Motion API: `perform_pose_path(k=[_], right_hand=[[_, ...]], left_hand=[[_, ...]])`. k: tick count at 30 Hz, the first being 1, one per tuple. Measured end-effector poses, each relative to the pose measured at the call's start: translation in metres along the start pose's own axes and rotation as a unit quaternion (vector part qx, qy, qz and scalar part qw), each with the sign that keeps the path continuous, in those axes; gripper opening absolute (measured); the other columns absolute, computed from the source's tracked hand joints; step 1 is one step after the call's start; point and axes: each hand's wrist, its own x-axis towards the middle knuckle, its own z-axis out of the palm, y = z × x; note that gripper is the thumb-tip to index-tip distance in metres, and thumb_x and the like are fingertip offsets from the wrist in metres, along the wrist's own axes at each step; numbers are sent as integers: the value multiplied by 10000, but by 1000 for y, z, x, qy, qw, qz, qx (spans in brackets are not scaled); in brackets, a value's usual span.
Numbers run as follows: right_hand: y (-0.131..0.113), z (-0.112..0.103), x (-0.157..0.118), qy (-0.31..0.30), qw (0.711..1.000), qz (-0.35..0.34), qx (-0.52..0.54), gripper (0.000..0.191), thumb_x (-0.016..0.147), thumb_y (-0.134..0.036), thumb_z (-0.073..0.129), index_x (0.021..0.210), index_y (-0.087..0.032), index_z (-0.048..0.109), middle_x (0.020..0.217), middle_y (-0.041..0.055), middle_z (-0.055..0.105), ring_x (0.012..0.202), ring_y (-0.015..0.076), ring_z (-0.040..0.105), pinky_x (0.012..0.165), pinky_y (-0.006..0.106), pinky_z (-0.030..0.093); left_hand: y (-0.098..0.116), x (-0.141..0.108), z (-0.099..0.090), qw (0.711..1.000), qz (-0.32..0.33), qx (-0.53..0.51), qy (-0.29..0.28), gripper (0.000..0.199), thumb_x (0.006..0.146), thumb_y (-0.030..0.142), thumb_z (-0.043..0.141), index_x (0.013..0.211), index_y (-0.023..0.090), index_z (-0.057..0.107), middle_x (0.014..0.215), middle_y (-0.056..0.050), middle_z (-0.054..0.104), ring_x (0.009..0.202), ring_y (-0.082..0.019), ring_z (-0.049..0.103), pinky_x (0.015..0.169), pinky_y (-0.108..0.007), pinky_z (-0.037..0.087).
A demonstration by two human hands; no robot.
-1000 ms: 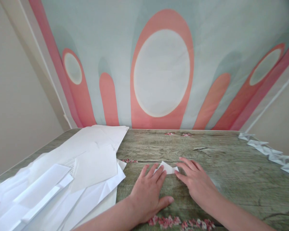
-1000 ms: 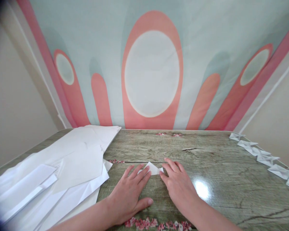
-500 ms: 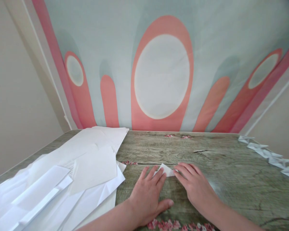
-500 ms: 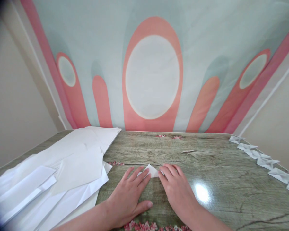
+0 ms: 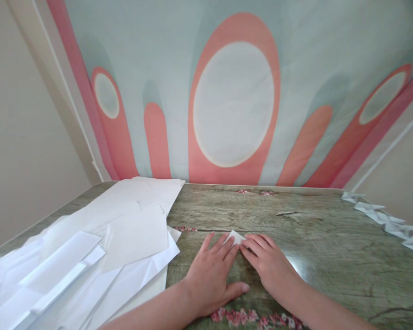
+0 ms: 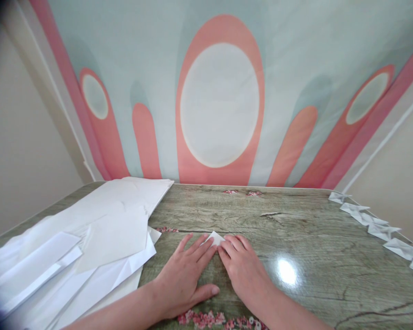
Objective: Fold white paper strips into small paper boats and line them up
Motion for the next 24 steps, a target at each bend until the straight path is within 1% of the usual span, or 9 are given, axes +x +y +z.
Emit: perform_pose_path(k=[3,8,12,15,18,24], right_hand=[[-1,-1,1,2,1000,-4,-3,203,827,-169,549,1009,-152,636,997,67,631,1032,215,489,936,373,347],[-2,-5,4,3,1000,-8,-9,189,832,-157,537,993,-148,636,988,71,627,1020,204,495,931,371,349],[-2,-6,5,-9,1000,-2,-4,174,833,-148,542,977,-147,639,973,65,624,1019,207,498,936,372,348],[-2,-6,6,-10,1000,-2,2,158,840,-162,542,962,-158,641,963,64,622,1013,208,502,937,379,353],[-3,-6,6,-11,1000,1,7,154,847,-170,539,964,-170,639,958,64,617,1012,207,502,934,381,360],[-3,-7,6,-22,1000,8,21,155,827,-162,573,969,-155,636,971,59,611,1011,218,503,939,377,356]], left_hand=[[0,-1,0,1000,1,-4,-2,716,860,660,205,1374,173,315,1423,-99,331,1335,-249,220,1093,-462,80],[0,-1,0,1000,-6,5,2,687,867,647,212,1368,192,331,1422,-91,335,1343,-264,192,1091,-480,89],[2,-1,-1,999,-28,28,10,668,868,637,241,1325,178,407,1419,-102,338,1350,-278,160,1085,-489,122],[4,-2,-1,997,-46,52,23,640,875,610,281,1252,139,497,1389,-112,388,1352,-273,148,1094,-466,125],[5,-1,-1,995,-59,71,36,609,878,583,324,1177,110,564,1347,-120,444,1348,-263,168,1104,-438,120],[8,-1,-4,992,-71,93,39,540,878,539,384,1088,107,630,1265,-124,528,1328,-270,232,1101,-428,133]])
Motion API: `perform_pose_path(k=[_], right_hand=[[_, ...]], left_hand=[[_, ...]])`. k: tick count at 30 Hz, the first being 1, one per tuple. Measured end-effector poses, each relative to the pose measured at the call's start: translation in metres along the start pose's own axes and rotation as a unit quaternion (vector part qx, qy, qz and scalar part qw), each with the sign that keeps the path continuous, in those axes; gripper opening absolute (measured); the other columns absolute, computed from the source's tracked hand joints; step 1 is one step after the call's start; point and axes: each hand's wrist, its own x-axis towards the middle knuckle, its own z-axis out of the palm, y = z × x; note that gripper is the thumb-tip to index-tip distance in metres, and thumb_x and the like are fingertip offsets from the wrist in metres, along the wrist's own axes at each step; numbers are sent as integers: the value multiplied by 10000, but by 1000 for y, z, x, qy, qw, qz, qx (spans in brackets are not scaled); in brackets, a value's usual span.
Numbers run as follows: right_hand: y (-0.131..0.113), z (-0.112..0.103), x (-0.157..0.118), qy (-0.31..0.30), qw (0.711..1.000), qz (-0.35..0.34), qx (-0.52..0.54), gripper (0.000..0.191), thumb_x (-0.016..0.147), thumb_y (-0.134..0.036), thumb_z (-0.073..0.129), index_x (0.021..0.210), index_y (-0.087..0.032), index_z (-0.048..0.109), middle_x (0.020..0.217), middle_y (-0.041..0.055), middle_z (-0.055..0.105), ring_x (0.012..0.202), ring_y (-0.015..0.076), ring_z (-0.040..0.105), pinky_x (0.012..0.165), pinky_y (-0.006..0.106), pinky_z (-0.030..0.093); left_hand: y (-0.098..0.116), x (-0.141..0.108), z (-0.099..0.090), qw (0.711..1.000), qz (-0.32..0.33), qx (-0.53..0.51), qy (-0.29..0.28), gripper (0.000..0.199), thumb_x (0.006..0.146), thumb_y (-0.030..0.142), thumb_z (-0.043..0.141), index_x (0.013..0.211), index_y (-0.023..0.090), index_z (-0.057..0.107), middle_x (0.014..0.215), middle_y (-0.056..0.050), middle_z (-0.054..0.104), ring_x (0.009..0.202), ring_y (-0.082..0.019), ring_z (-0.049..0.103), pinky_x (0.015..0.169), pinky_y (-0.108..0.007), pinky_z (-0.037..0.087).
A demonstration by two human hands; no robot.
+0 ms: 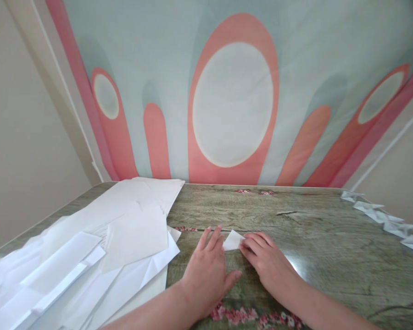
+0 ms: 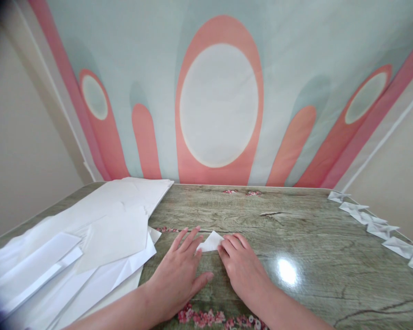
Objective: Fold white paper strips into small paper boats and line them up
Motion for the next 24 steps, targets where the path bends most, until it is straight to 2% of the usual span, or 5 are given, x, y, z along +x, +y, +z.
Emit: perform_pose_path(k=[12,24], right_hand=[[4,-3,-1,22,999,3,-23,141,826,-140,571,937,-169,653,939,53,631,1027,204,503,936,379,341],[20,-9,-10,-12,998,53,-30,173,782,-69,560,847,-171,684,861,60,630,1011,216,511,896,356,370]], left_hand=[[2,-1,0,1000,3,18,13,479,890,479,387,1057,119,656,1174,-122,592,1294,-283,300,1096,-444,134],[0,0,-4,1000,5,12,12,438,889,429,407,1033,98,656,1123,-126,614,1277,-278,325,1097,-429,138]])
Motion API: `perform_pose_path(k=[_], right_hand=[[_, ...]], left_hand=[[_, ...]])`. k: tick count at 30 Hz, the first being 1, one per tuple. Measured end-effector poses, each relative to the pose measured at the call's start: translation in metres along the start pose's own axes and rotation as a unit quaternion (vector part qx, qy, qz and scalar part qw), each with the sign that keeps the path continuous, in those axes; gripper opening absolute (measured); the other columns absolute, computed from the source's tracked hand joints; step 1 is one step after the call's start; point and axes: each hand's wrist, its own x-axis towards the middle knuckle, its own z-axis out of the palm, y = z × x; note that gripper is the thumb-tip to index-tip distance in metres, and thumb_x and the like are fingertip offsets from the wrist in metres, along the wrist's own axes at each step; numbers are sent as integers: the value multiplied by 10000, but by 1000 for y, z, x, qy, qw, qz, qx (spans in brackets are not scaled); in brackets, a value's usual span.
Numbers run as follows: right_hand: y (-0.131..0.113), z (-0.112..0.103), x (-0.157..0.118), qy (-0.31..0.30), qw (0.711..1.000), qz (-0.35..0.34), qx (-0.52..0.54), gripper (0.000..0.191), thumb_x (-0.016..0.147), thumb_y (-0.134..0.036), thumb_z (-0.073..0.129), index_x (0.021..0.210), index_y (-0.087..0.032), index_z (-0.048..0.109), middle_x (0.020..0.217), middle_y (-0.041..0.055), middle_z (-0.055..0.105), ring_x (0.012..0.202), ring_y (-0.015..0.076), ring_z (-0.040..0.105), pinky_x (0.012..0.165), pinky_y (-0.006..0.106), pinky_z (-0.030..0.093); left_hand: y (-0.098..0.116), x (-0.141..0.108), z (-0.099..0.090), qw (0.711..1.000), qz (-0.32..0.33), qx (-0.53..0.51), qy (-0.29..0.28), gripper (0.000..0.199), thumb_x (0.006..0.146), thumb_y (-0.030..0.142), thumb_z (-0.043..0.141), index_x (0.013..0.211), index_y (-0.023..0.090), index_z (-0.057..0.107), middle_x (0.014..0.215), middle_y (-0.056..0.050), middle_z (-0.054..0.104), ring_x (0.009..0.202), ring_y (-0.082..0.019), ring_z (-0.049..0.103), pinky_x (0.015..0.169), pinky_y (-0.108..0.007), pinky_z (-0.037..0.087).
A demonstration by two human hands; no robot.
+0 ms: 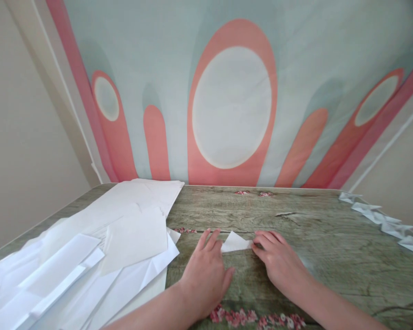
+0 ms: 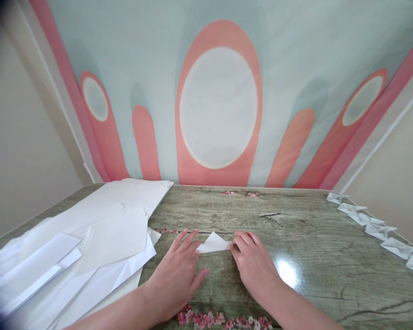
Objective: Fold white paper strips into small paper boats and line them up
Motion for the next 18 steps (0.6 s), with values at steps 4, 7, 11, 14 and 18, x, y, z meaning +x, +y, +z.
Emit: perform_pose_path(k=[4,7,11,14,18], right_hand=[[-2,-2,-1,19,997,32,65,223,775,-40,518,830,-187,677,865,50,625,951,196,534,863,347,393],[1,-2,-2,23,989,65,129,278,800,-54,456,917,-210,654,914,39,620,890,174,556,830,340,418],[7,4,1,27,980,101,168,256,847,-223,487,1084,-210,583,1013,65,601,912,194,555,792,349,446],[8,10,5,18,975,104,194,238,836,-282,531,1058,-215,584,1020,64,592,940,202,541,805,357,440],[6,12,10,17,966,113,230,113,823,-272,556,905,-216,610,949,37,593,906,186,539,790,334,435]], left_hand=[[-4,1,1,1000,6,-6,-5,372,876,372,438,1004,104,662,1111,-124,616,1261,-273,346,1093,-422,159],[-7,2,3,1000,10,-13,-10,329,874,330,436,967,122,673,1070,-111,632,1226,-252,396,1090,-392,182],[-8,3,7,1000,21,-17,-4,324,885,307,419,1001,128,663,1049,-101,644,1178,-238,450,1089,-383,189],[-7,2,10,999,25,-20,4,318,886,306,423,983,128,667,1033,-102,646,1168,-240,457,1084,-382,203],[-9,3,13,999,21,-47,17,272,870,270,449,953,126,665,993,-98,646,1094,-232,506,1056,-375,254]])
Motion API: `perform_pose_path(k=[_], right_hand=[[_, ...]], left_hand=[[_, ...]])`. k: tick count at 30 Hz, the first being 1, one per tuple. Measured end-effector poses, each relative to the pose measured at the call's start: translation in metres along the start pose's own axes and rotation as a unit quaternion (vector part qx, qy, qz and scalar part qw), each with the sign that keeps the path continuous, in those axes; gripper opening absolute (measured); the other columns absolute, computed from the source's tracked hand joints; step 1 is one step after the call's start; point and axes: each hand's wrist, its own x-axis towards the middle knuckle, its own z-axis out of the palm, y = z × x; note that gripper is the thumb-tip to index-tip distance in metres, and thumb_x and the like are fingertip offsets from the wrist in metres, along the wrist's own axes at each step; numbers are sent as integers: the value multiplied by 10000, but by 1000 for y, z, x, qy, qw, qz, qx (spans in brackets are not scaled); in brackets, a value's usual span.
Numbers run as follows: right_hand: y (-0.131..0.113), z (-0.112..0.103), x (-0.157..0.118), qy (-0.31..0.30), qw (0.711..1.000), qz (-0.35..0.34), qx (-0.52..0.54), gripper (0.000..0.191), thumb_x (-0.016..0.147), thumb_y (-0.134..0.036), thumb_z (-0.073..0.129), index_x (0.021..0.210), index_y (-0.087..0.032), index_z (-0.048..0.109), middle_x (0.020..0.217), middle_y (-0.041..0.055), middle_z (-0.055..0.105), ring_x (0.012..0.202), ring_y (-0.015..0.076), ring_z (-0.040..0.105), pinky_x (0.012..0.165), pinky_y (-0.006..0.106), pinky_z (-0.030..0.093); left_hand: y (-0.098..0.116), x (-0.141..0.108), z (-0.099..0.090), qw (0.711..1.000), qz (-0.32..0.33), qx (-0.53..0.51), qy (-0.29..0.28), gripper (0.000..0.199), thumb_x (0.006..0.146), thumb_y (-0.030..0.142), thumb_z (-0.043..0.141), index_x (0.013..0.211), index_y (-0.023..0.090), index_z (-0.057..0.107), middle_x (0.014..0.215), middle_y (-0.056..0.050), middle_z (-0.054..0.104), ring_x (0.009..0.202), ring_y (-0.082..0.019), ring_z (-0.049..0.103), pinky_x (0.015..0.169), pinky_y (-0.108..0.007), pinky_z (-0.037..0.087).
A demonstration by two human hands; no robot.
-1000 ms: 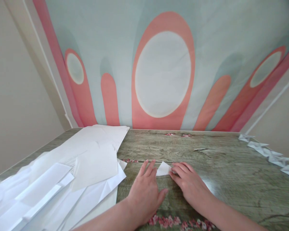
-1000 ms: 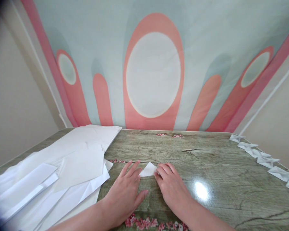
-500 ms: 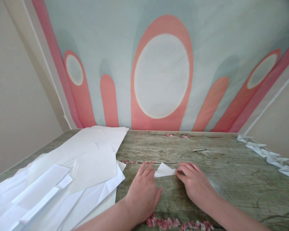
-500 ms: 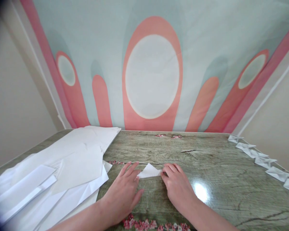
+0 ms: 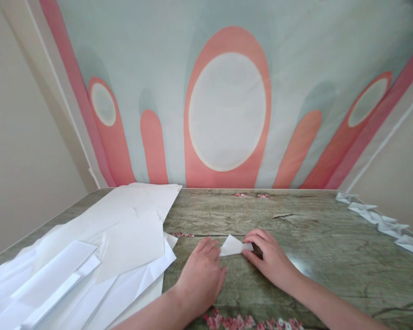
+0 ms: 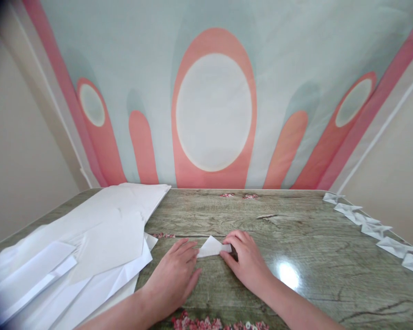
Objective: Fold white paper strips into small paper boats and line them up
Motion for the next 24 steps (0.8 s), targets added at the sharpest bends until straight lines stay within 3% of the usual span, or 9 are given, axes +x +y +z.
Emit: perform_pose_path(k=[7,14,21,24], right_hand=[[0,0,1,-1,998,23,56,54,811,-242,560,834,-207,594,905,29,591,880,179,542,765,311,436],[-1,-1,0,-14,993,44,108,52,812,-236,551,843,-206,580,910,37,574,892,198,523,800,346,404],[0,-2,-1,-28,990,57,124,59,791,-264,578,821,-216,566,891,37,580,871,206,525,775,336,404],[-2,-4,-2,-24,989,62,134,61,792,-264,574,830,-219,557,879,30,582,844,199,528,752,325,406]], left_hand=[[-19,10,-3,993,-61,-102,-14,135,826,270,549,901,211,645,904,-26,641,895,-198,572,851,-319,413],[-21,28,5,985,-86,-148,-9,371,740,378,645,1061,205,575,1028,-56,572,965,-231,527,853,-336,402],[-18,42,23,950,-119,-285,41,269,640,211,706,876,173,583,870,-24,572,836,-197,533,755,-294,422],[-19,39,27,935,-104,-334,60,174,648,152,684,776,174,568,819,-5,558,790,-172,530,718,-265,416]])
